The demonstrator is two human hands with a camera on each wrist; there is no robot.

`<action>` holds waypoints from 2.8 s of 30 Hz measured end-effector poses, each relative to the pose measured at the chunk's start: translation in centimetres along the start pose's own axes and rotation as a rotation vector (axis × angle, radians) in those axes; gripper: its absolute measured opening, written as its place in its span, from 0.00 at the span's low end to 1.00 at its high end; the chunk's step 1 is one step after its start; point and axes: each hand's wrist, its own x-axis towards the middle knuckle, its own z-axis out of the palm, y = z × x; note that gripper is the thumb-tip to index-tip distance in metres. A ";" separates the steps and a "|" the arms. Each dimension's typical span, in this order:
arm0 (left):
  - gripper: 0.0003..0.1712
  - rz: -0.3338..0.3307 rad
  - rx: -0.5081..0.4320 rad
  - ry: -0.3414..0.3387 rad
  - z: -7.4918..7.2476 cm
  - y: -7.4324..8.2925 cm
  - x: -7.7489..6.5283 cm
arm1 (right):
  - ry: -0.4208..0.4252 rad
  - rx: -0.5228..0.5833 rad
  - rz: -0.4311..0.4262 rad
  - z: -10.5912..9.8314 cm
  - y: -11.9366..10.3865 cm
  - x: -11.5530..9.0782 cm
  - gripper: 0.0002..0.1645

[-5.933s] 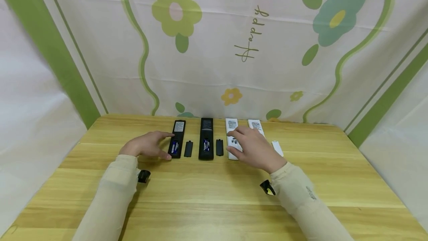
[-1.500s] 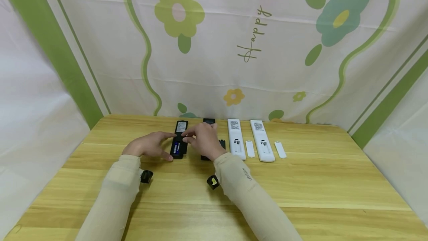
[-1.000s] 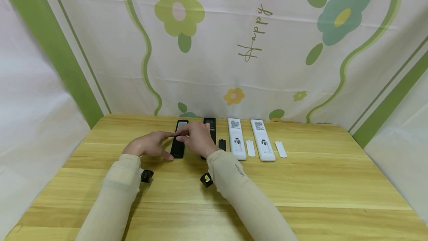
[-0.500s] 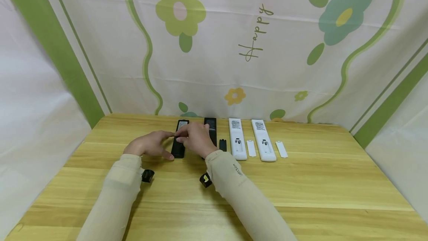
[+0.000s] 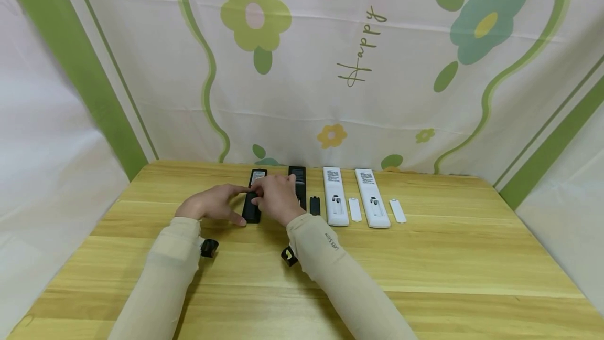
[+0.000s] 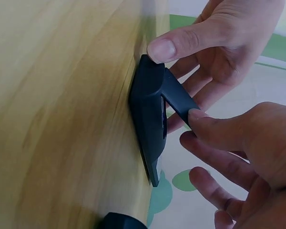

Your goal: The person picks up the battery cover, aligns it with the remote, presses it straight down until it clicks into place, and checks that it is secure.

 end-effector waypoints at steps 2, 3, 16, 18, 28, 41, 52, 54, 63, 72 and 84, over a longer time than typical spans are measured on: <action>0.50 0.002 0.002 0.002 0.0 0.0 0.0 | -0.004 -0.021 0.004 0.1 -0.1 -0.1 0.13; 0.50 0.002 0.002 0.002 0.0 0.0 0.0 | -0.011 -0.031 0.005 0.1 -0.1 -0.1 0.13; 0.50 -0.018 0.017 0.011 0.0 0.2 0.1 | -0.113 -0.042 0.021 0.5 -0.2 -0.1 0.21; 0.50 -0.021 0.019 0.011 0.0 0.2 0.0 | -0.114 -0.037 0.019 0.5 -0.2 -0.1 0.21; 0.51 -0.030 0.015 0.008 0.1 0.1 0.1 | -0.104 -0.029 0.022 0.3 -0.3 -0.1 0.20; 0.51 -0.024 0.021 0.009 0.1 0.1 0.0 | -0.095 -0.026 0.022 0.3 -0.3 -0.1 0.20; 0.51 -0.031 0.006 0.005 0.1 0.1 0.0 | -0.102 -0.015 0.030 0.4 -0.3 -0.1 0.20; 0.51 -0.030 0.010 0.008 0.1 0.2 0.0 | -0.109 -0.011 0.035 0.4 -0.3 -0.1 0.21; 0.50 -0.029 0.002 0.014 0.0 0.3 0.0 | -0.156 -0.033 0.043 0.3 -0.3 -0.1 0.27; 0.50 -0.044 0.002 0.013 0.1 0.3 0.0 | -0.228 -0.079 0.029 0.4 -0.3 -0.4 0.28; 0.51 -0.047 0.008 0.014 0.0 0.3 0.0 | -0.283 -0.189 -0.034 0.3 -0.2 -0.8 0.29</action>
